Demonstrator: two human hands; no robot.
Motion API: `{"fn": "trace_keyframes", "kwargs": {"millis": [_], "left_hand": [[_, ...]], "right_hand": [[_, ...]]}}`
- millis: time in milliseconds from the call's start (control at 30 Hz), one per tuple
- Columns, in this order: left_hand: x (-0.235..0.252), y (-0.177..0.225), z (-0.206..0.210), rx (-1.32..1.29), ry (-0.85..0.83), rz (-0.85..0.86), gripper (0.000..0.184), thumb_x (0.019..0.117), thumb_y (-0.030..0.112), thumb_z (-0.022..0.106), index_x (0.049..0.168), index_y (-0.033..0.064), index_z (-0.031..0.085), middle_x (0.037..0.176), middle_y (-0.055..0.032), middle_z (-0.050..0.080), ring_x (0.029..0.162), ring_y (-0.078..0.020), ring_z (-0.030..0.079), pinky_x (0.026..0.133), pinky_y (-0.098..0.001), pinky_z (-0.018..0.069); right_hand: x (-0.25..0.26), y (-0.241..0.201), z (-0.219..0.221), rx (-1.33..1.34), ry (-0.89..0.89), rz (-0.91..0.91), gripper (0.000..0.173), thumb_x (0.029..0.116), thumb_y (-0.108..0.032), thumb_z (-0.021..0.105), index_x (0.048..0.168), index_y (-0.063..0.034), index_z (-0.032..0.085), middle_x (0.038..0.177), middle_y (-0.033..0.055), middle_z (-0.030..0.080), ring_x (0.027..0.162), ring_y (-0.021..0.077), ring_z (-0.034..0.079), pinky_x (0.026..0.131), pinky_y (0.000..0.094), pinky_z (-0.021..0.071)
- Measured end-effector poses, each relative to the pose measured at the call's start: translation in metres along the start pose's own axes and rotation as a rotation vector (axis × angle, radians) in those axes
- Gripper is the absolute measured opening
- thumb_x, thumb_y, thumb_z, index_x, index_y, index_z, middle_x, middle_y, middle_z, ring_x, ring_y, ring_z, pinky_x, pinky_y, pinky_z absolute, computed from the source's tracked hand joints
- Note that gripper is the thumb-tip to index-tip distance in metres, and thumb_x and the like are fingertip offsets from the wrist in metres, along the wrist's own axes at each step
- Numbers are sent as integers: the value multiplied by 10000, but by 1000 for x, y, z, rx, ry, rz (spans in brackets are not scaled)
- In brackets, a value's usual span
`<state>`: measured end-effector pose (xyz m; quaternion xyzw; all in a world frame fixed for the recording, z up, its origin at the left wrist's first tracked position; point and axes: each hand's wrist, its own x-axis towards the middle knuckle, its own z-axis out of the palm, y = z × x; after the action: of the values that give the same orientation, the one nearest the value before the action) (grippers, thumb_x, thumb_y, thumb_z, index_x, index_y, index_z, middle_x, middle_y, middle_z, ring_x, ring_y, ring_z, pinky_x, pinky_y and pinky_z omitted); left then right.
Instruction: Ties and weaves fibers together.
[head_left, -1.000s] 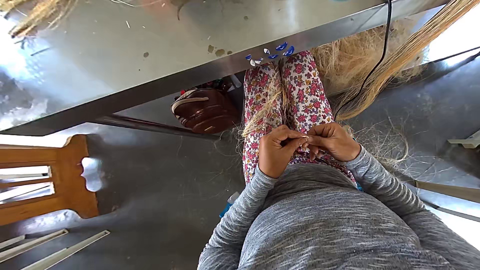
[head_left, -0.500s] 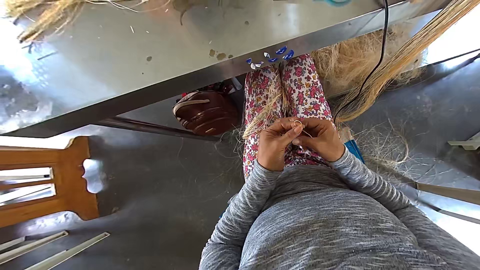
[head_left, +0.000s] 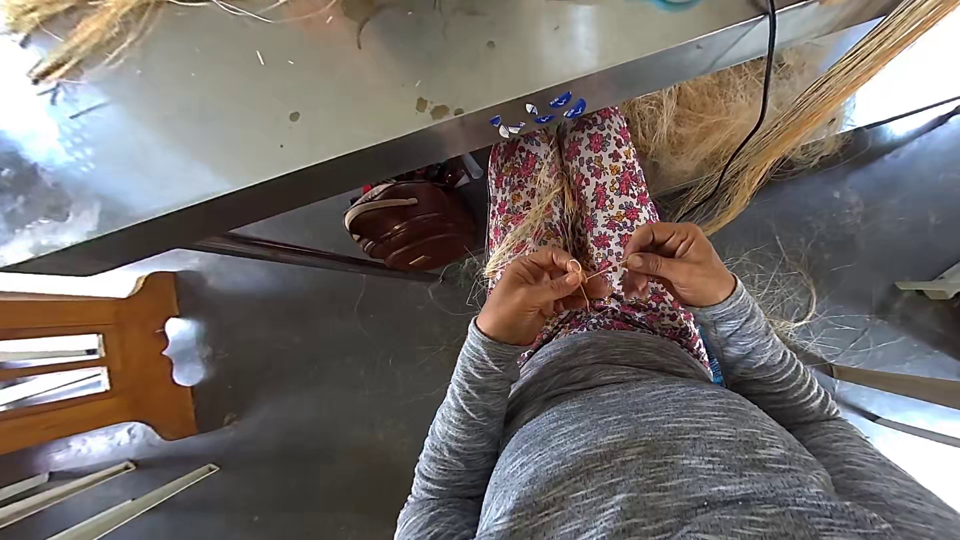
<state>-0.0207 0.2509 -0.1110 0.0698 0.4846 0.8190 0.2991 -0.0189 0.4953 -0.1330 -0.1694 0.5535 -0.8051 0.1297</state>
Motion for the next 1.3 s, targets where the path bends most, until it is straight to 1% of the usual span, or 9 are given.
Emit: {"fn": "trace_keyframes", "kwargs": {"millis": [100, 267, 433, 533, 600, 700, 900, 1167, 1300], "left_hand": [[-4, 3, 0, -77, -27, -2, 180, 976, 29, 585, 949, 156, 708, 916, -91, 784, 850, -188, 775, 797, -335, 639], [-6, 8, 0, -101, 8, 8, 221, 973, -6, 557, 939, 149, 711, 831, -27, 751, 714, -108, 730, 694, -268, 632], [-2, -2, 7, -45, -23, -19, 202, 953, -27, 576, 919, 120, 710, 784, -22, 722, 570, -32, 638, 507, -159, 532], [0, -8, 9, -48, -105, -43, 162, 925, -21, 623, 919, 105, 725, 761, -30, 720, 550, -34, 631, 504, -165, 535], [3, -12, 9, -42, -183, -35, 140, 911, -19, 643, 915, 94, 725, 770, -29, 732, 574, -33, 650, 526, -165, 544], [6, -15, 14, 89, -208, 55, 125, 901, -38, 654, 921, 59, 730, 795, -27, 746, 603, -23, 655, 544, -163, 539], [2, -11, 24, 667, 24, 244, 54, 893, -43, 714, 935, -20, 739, 759, -29, 723, 578, -22, 630, 540, -182, 547], [2, -8, 19, 744, -66, 192, 45, 876, -24, 737, 915, -15, 755, 745, -20, 723, 586, 0, 634, 559, -161, 545], [2, -6, 17, 751, -99, 179, 42, 875, -23, 740, 913, -15, 756, 747, -27, 727, 586, -8, 639, 564, -165, 549]], "right_hand": [[-2, -9, 1, -231, 48, -51, 87, 940, 22, 633, 961, -40, 690, 734, -74, 683, 572, -36, 591, 518, 132, 502], [-7, -7, 5, -539, 193, -223, 67, 931, -5, 665, 973, 31, 701, 837, -26, 712, 699, -42, 626, 657, 139, 547], [-13, 8, 22, -373, 277, -86, 43, 971, -21, 606, 956, -20, 646, 701, -29, 638, 515, -24, 550, 461, 125, 468], [-15, 13, 27, -172, 256, 41, 89, 1002, -29, 555, 958, -47, 631, 719, -1, 670, 486, 32, 582, 442, 186, 524], [-14, 15, 28, -106, 264, 80, 101, 1003, -37, 552, 961, -66, 640, 709, -40, 666, 451, -18, 491, 403, 144, 415], [-14, 18, 32, -147, 292, 49, 87, 988, -36, 591, 942, -56, 662, 673, -55, 640, 463, -45, 460, 417, 121, 376], [-17, 9, 41, -250, 307, 25, 90, 934, 32, 636, 943, -30, 701, 711, -82, 670, 555, -67, 543, 524, 115, 466], [-21, 8, 32, -151, 226, 83, 136, 895, 84, 665, 922, -17, 752, 684, -40, 700, 473, -50, 507, 436, 123, 427], [-20, 10, 35, -152, 219, 70, 104, 914, 67, 659, 924, -11, 727, 684, -26, 695, 515, -26, 569, 480, 132, 483]]}}
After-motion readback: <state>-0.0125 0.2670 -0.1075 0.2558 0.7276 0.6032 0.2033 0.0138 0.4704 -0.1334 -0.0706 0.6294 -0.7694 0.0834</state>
